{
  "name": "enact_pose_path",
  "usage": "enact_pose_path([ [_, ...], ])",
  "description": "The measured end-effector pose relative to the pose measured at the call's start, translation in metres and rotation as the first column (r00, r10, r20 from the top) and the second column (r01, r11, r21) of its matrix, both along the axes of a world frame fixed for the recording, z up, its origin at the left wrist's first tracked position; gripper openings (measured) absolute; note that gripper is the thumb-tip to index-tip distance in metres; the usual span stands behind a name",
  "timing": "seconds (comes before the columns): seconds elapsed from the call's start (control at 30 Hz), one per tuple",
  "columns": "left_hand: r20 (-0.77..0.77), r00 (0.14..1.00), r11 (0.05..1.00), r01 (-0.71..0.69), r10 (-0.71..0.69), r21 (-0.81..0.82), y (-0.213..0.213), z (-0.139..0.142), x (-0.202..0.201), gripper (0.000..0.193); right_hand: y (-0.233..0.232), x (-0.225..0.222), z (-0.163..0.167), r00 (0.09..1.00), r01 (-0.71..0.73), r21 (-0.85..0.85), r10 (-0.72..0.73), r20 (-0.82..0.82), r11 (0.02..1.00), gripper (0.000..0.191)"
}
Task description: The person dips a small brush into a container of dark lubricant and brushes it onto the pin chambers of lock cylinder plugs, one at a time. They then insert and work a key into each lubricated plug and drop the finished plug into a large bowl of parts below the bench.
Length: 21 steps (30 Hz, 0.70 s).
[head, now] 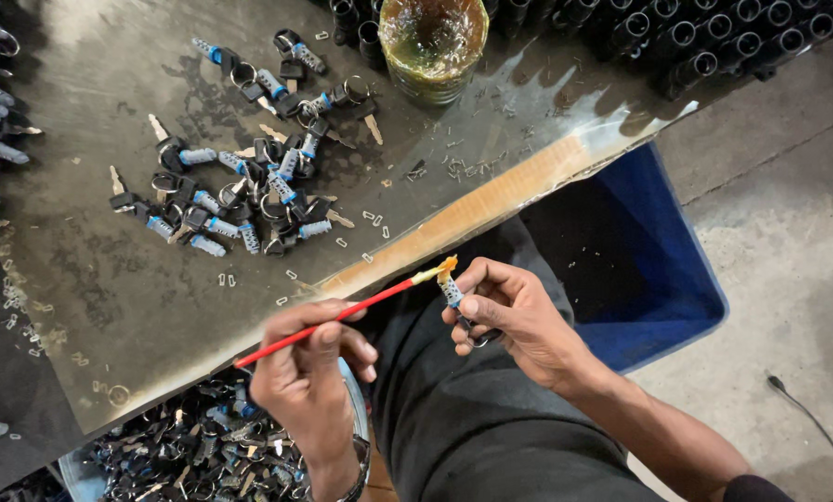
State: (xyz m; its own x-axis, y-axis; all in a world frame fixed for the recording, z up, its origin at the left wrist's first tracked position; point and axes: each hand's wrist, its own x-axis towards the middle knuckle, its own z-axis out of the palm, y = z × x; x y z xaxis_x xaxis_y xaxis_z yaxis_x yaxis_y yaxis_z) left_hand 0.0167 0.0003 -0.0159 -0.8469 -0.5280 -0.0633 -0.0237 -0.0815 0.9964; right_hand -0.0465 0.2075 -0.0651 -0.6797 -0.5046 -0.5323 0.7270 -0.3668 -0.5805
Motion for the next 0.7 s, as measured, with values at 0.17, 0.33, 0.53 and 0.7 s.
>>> enact_pose_path([
  [0.17, -0.063, 0.997, 0.989, -0.031, 0.04, 0.148, 0.002, 0.003, 0.002, 0.016, 0.002, 0.0, -0.001, 1.0, -0.003, -0.003, 0.003, -0.003, 1.0, 0.023],
  [0.33, -0.105, 0.994, 0.967, -0.001, 0.029, 0.253, 0.002, 0.0, 0.003, 0.016, 0.001, -0.002, 0.002, 1.0, -0.013, 0.009, 0.013, -0.001, 1.0, 0.023],
  [0.53, -0.123, 0.992, 0.896, 0.021, 0.037, 0.443, 0.0, -0.014, 0.006, 0.014, 0.002, -0.001, 0.007, 1.0, -0.022, 0.004, 0.022, -0.014, 1.0, 0.022],
  [0.7, -0.11, 0.993, 0.876, 0.02, 0.038, 0.482, -0.002, -0.025, 0.011, 0.013, 0.003, -0.002, 0.008, 1.0, -0.028, 0.007, 0.028, -0.007, 1.0, 0.022],
])
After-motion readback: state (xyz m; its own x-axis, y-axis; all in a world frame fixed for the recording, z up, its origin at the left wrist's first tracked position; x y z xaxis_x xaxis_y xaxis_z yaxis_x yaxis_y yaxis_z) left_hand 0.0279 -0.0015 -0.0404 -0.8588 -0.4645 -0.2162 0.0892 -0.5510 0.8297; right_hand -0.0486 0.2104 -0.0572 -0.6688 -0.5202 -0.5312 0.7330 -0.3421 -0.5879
